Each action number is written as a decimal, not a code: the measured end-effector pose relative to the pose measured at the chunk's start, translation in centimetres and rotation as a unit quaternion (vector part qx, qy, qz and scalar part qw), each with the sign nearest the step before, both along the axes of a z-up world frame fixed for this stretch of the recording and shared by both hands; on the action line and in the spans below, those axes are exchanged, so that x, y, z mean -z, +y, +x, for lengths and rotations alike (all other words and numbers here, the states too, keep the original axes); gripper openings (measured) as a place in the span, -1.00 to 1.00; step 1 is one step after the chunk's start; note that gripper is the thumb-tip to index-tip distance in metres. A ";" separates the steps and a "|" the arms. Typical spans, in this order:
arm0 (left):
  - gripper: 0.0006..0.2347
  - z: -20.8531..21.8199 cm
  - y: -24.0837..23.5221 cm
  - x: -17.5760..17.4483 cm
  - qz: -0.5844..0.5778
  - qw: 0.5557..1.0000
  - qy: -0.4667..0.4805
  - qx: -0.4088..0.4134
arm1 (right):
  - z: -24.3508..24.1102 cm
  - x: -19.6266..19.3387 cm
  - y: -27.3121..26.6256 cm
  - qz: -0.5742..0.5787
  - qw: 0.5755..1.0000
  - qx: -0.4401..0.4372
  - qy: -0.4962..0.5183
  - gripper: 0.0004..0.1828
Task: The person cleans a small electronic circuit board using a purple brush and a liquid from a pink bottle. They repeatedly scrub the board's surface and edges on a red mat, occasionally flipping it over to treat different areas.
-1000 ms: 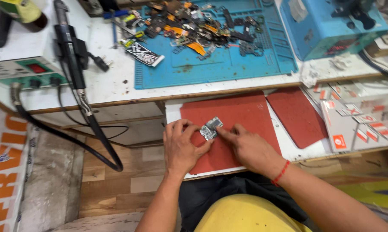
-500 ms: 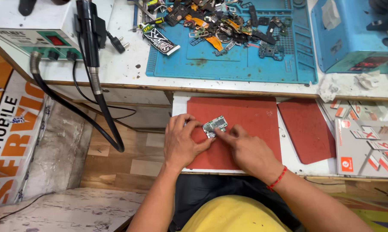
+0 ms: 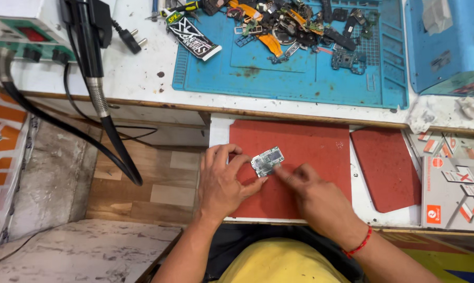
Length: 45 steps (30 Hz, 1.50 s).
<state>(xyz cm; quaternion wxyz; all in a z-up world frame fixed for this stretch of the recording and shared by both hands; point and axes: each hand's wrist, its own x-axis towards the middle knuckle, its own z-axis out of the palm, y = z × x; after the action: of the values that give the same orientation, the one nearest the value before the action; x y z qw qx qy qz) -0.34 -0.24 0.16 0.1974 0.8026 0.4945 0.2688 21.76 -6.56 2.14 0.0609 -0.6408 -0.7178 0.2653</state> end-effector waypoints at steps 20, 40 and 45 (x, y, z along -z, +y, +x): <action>-0.55 0.2 0.7 0.3 -0.044 0.999 0.018 0.016 | -1.4 -0.7 1.2 0.009 1.000 0.017 -0.020 -0.22; -0.60 0.5 1.1 -0.4 -0.027 0.999 0.014 0.016 | -0.6 0.2 0.1 -0.022 0.999 0.038 0.032 -0.23; -0.61 0.8 0.8 0.1 -0.021 1.000 0.014 0.008 | 0.4 -0.6 -0.7 -0.001 0.997 0.039 0.070 -0.17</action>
<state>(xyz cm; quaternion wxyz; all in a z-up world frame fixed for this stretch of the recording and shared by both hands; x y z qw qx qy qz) 0.41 0.55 0.09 0.2097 0.8061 0.4962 0.2449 22.16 -7.26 2.73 0.1208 -0.6484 -0.6859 0.3076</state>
